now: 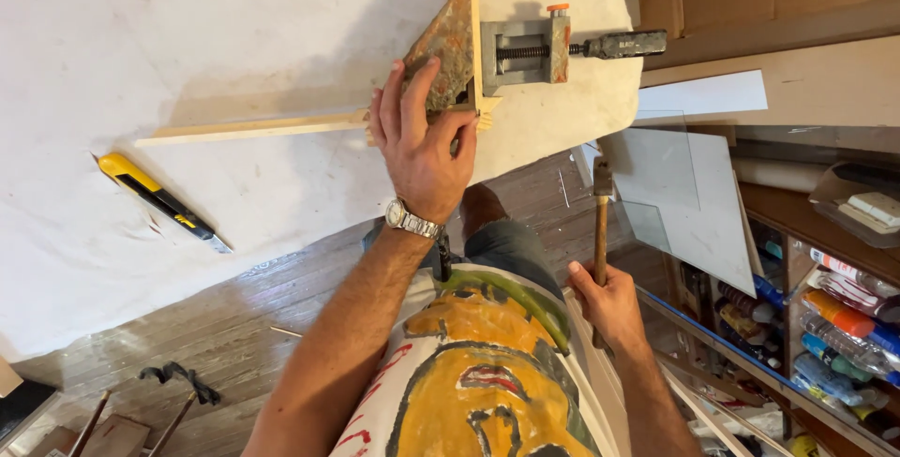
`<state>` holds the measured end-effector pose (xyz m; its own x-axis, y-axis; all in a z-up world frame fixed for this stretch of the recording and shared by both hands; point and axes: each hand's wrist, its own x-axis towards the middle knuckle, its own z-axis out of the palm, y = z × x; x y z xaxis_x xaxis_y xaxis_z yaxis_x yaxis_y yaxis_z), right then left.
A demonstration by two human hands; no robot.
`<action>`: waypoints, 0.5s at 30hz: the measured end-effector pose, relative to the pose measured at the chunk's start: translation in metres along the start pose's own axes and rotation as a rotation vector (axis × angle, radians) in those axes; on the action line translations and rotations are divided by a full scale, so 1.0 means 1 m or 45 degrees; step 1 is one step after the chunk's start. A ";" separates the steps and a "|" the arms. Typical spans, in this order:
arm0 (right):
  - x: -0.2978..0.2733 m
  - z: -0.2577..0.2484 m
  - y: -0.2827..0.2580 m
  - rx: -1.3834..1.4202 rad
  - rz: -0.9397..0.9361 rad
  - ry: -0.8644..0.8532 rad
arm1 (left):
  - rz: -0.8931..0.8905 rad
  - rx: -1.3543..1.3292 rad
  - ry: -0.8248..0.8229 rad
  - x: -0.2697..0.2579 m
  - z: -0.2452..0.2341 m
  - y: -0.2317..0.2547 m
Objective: Assembling a wooden frame by cutting, clamping, hammering, and gluing wooden strips.
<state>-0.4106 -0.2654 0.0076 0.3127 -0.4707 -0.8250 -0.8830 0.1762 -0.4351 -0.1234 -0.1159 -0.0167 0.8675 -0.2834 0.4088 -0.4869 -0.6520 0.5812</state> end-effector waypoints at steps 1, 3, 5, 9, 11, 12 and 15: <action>0.004 -0.001 0.011 0.025 0.035 0.020 | 0.008 0.006 -0.001 0.000 0.000 0.000; 0.007 -0.001 0.023 0.047 0.071 0.038 | 0.013 0.015 -0.002 0.000 0.000 -0.001; 0.007 0.001 0.025 0.077 0.201 0.099 | 0.007 0.011 -0.010 -0.001 0.001 -0.001; 0.019 0.000 0.071 0.089 0.279 0.106 | 0.009 0.013 -0.015 -0.001 0.001 -0.002; 0.018 -0.001 0.088 0.058 0.240 0.113 | 0.022 0.002 0.006 -0.001 0.002 -0.002; 0.018 -0.001 0.102 0.058 0.240 0.114 | 0.022 0.002 0.006 -0.001 0.002 -0.002; 0.018 -0.004 0.130 0.017 0.184 0.066 | 0.028 0.005 0.015 0.000 0.003 -0.003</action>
<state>-0.5209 -0.2546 -0.0627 0.1637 -0.4836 -0.8599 -0.9128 0.2564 -0.3179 -0.1218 -0.1161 -0.0205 0.8554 -0.2891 0.4297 -0.5052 -0.6487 0.5692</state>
